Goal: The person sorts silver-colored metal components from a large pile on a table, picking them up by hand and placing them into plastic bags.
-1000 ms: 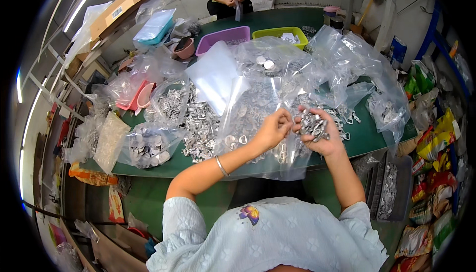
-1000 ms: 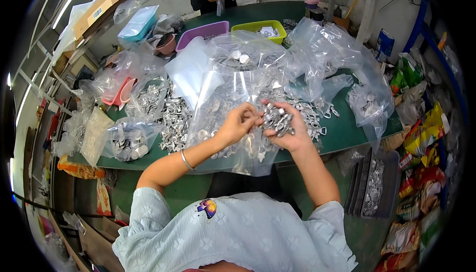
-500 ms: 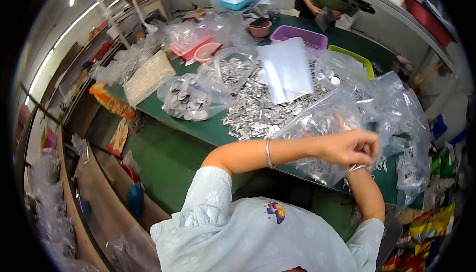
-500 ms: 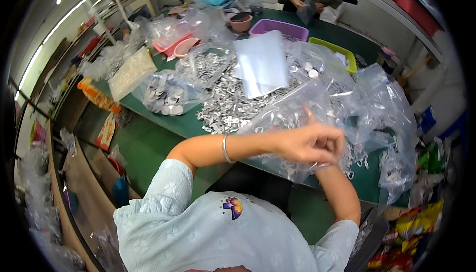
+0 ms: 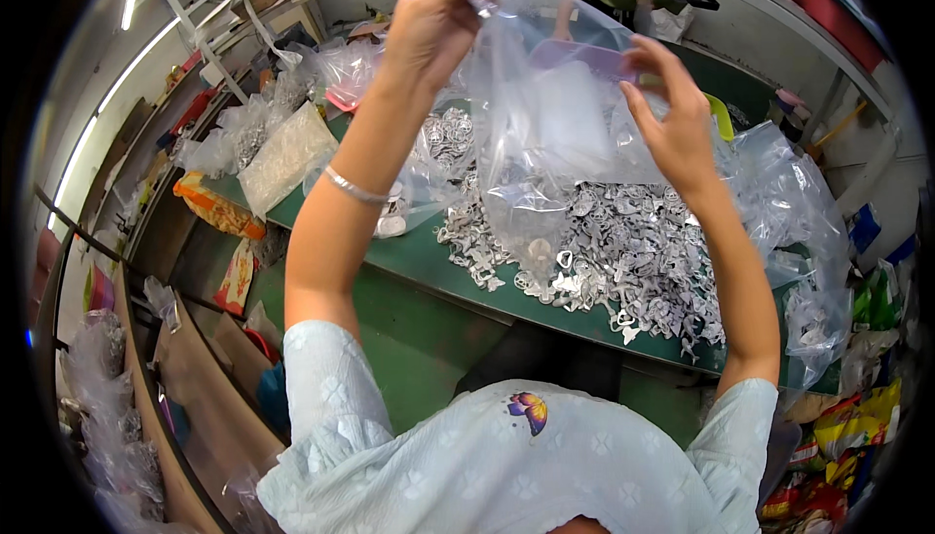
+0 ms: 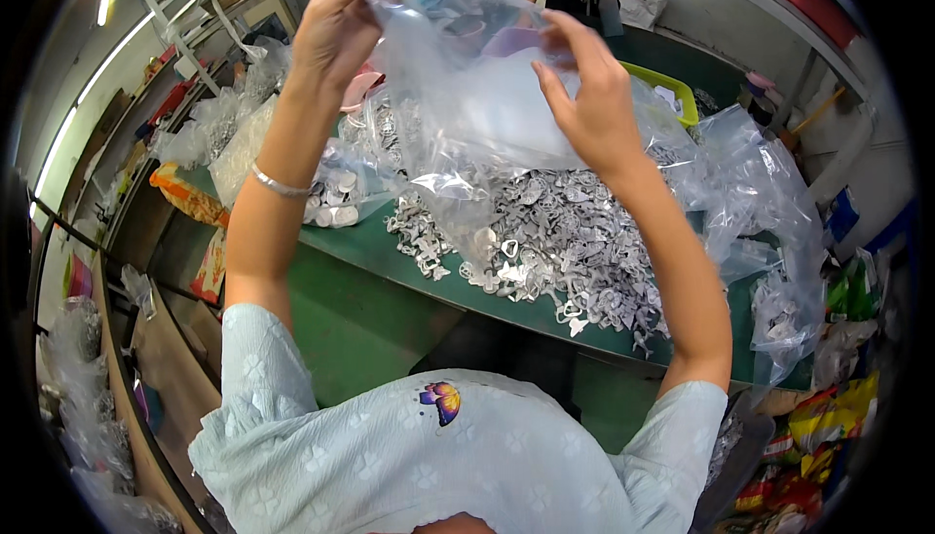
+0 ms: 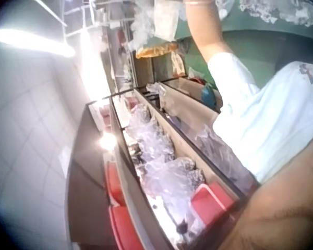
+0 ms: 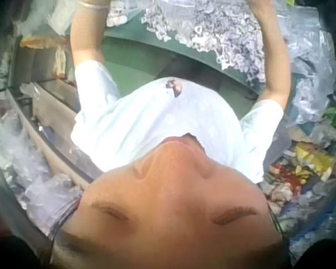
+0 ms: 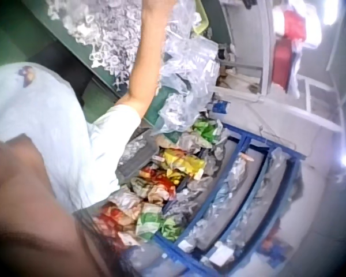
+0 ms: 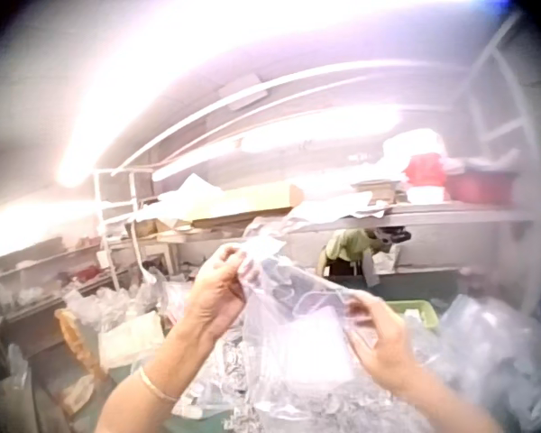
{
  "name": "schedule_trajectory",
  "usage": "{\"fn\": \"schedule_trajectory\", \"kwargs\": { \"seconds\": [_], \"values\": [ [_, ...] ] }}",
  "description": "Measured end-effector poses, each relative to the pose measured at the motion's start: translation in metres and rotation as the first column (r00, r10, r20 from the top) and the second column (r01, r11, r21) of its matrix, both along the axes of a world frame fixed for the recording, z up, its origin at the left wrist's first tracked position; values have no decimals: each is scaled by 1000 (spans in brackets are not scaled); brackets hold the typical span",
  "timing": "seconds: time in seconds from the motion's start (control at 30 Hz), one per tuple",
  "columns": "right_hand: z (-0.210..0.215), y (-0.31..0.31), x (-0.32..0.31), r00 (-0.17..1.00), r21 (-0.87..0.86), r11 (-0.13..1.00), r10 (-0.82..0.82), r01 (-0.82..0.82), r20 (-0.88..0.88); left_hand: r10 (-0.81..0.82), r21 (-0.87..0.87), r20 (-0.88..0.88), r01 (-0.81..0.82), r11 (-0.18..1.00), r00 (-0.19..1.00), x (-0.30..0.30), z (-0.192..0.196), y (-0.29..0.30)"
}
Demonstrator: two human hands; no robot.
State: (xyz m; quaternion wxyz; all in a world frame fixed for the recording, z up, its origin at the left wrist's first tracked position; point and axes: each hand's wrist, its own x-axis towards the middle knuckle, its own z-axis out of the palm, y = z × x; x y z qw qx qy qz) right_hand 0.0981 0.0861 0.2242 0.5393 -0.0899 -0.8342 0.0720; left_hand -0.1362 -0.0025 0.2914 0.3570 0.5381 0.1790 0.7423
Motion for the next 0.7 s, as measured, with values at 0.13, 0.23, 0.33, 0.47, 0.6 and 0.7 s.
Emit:
{"fn": "schedule_trajectory", "kwargs": {
  "seconds": [0.13, 0.23, 0.33, 0.47, 0.6, 0.7],
  "values": [
    [-5, 10, -10, 983, -63, 991, -105, 116, 154, -265, -65, -85, 260, 963, 960, 11, -3, -21],
    [-28, 22, -23, 886, -369, 918, 44, 146, 462, -310, -124, -13, 306, 944, 951, 14, -17, -15],
    [-57, 37, -34, 942, -816, 566, 324, -120, 87, -52, -349, 184, 115, 930, 982, -7, -51, -22],
    [-79, 13, -34, 926, -910, 240, 258, -339, -276, 388, -545, 76, -288, 788, 919, 41, -120, -79],
    [-81, -20, -48, 889, -889, 260, 372, -377, -268, 429, -504, 4, -368, 781, 903, 108, -147, -120],
    [-80, -67, -65, 858, -855, 324, 457, -405, -233, 450, -589, -81, -407, 698, 889, 142, -148, -124]
  ]
}}
